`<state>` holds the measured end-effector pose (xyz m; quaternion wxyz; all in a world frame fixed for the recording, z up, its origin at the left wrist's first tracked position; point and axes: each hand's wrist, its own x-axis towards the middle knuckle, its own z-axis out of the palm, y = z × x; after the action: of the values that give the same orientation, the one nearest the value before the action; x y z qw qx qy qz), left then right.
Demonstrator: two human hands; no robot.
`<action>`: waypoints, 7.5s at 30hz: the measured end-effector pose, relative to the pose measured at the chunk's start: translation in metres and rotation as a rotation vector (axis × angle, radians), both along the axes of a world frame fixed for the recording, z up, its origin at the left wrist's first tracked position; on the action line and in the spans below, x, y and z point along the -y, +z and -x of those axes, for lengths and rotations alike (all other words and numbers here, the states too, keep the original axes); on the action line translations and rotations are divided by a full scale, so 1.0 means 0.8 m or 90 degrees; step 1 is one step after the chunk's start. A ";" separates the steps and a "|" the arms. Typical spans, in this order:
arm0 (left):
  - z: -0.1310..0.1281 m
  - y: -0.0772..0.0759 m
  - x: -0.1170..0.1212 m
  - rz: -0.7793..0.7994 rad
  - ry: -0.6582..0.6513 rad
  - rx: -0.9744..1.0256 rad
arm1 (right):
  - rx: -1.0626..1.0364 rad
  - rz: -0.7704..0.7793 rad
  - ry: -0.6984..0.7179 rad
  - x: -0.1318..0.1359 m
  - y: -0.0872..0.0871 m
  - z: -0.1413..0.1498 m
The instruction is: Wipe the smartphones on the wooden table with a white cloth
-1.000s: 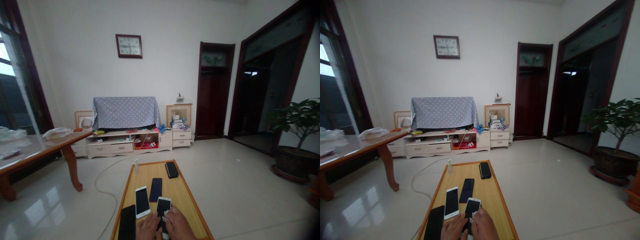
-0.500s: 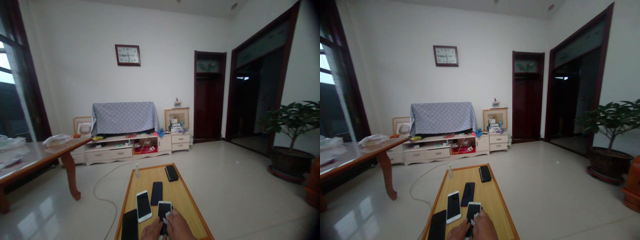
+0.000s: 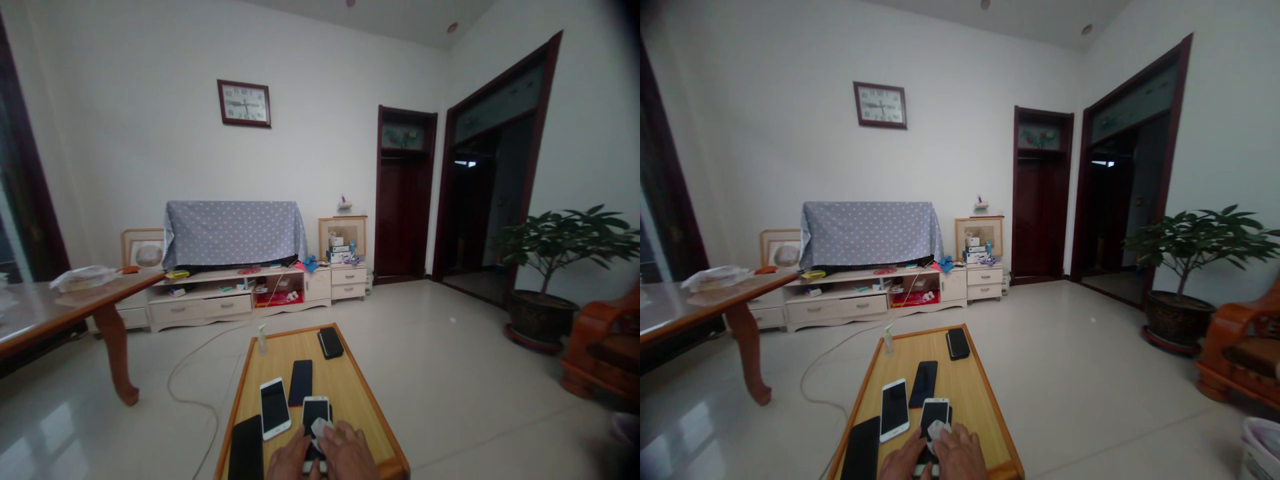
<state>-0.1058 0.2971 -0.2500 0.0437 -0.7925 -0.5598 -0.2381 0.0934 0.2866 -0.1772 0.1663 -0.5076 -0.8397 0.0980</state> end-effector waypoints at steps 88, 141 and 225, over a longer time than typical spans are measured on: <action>-0.032 0.072 0.028 0.108 0.059 0.086 | -0.009 0.066 -0.055 -0.059 -0.003 0.002; -0.027 0.081 0.035 0.121 0.059 0.139 | 0.068 0.037 0.001 -0.103 0.014 0.058; -0.053 0.073 0.023 0.120 0.091 0.016 | 0.032 0.140 0.121 -0.046 -0.005 -0.027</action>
<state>-0.0632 0.2791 -0.1916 -0.0210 -0.7481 -0.6353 -0.1903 0.1154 0.3237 -0.1808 0.0786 -0.4434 -0.8719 0.1922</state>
